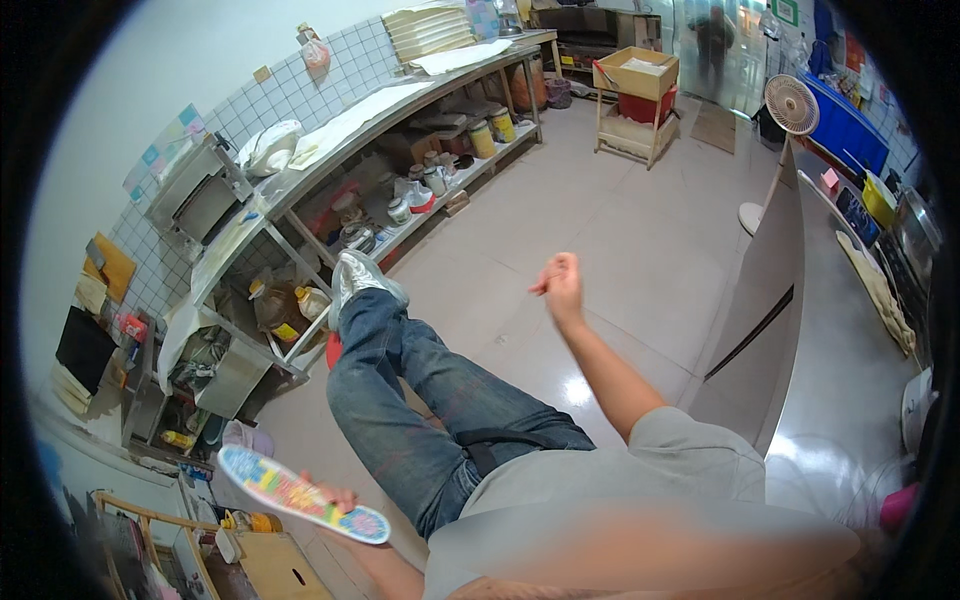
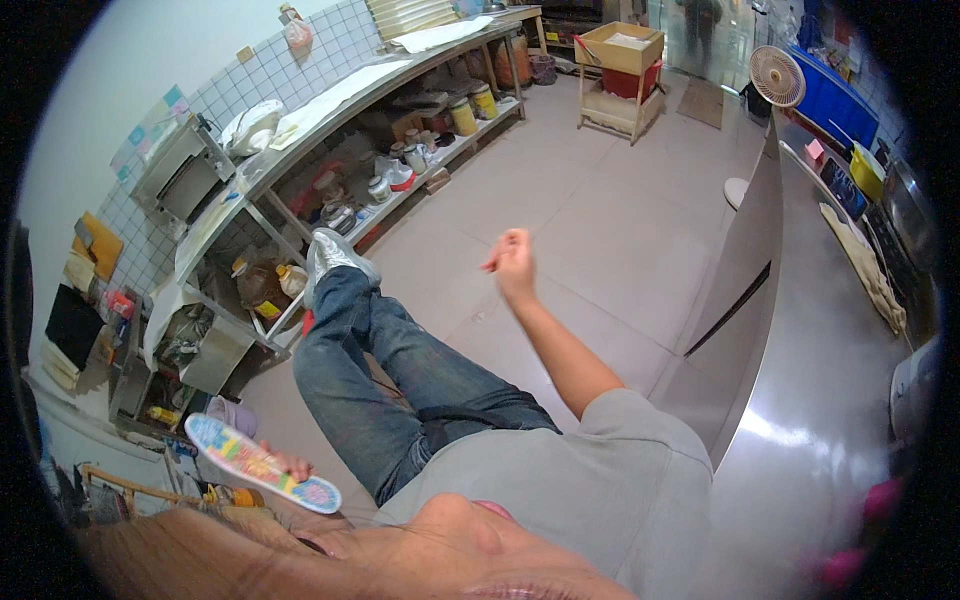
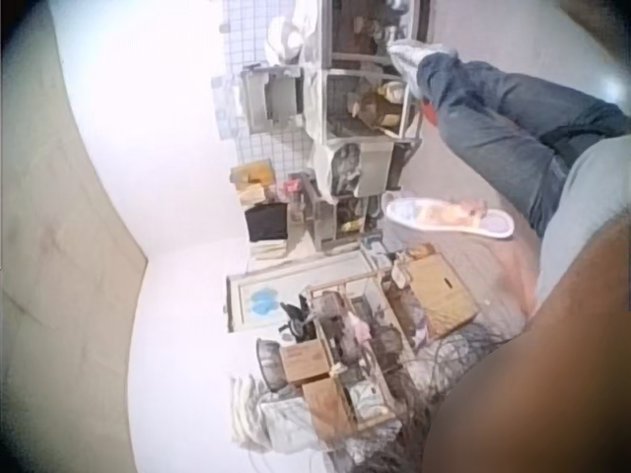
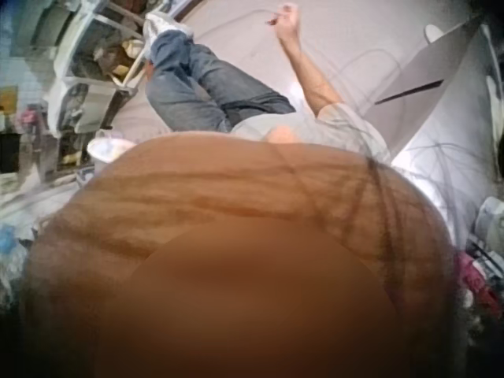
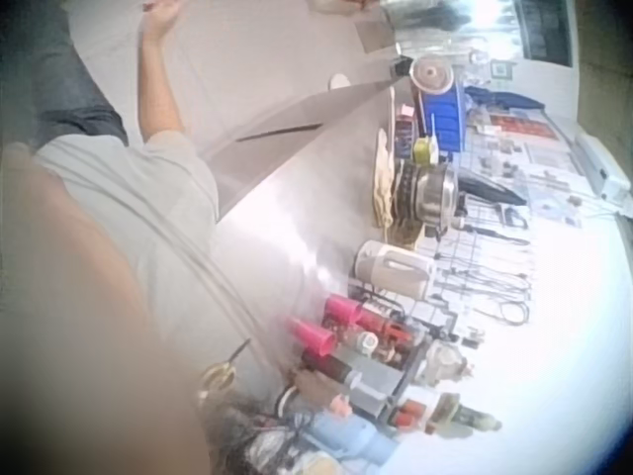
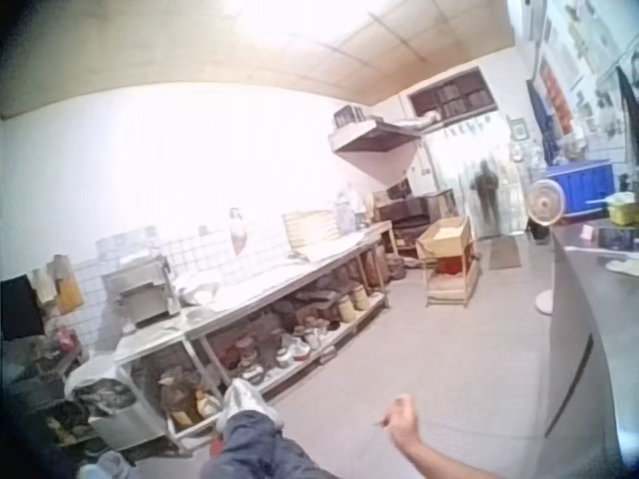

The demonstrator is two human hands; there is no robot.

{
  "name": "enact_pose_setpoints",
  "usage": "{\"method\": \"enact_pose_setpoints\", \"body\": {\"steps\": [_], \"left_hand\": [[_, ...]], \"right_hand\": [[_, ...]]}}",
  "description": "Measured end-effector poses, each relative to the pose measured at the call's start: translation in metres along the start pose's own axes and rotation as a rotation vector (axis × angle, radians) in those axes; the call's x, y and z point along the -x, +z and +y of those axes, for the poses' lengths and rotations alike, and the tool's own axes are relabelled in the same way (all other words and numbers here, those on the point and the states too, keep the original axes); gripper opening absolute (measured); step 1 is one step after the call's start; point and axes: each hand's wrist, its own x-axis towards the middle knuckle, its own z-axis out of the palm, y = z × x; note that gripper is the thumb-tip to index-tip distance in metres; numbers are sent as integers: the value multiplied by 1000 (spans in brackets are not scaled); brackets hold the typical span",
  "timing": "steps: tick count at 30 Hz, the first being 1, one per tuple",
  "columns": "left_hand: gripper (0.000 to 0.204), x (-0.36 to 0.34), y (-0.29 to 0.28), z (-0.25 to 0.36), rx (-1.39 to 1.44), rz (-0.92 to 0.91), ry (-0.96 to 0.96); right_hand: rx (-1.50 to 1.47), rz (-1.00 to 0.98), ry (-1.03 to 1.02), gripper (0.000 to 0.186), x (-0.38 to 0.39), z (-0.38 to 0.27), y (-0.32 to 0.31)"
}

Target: The person sits and hand-sews a colorful floral insole using a needle and red thread. They repeatedly insert the needle through the insole, pull the thread, and adjust the insole's orientation while working.

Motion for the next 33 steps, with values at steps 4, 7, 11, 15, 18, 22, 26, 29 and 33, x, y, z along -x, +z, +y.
{"method": "enact_pose_setpoints", "body": {"steps": [4, 7, 11, 15, 18, 22, 26, 29, 33], "left_hand": [[52, -23, 37, -68, 280, -37, -236], [58, -36, 58, -111, 524, -36, -466], [61, -46, 68, -135, 540, -137, -639], [51, -37, 79, -132, 513, -42, -576], [50, -38, 85, -127, 507, 20, -573], [51, -34, 88, -115, 390, 76, -560], [52, -31, 87, -107, 400, 108, -555], [53, -30, 89, -107, 349, 87, -513], [54, -30, 96, -105, 306, 163, -494]], "right_hand": [[-93, -314, 63, 10, 61, -44, 66], [83, -526, -97, 8, 91, -88, 81], [271, -691, -469, 18, 133, -128, 98], [302, -670, -578, 22, 143, -131, 115], [307, -718, -640, 22, 141, -125, 121], [292, -762, -668, 24, 145, -122, 126], [264, -792, -667, 23, 149, -120, 133], [249, -817, -686, 22, 147, -120, 136], [253, -846, -724, 23, 145, -122, 138]]}}
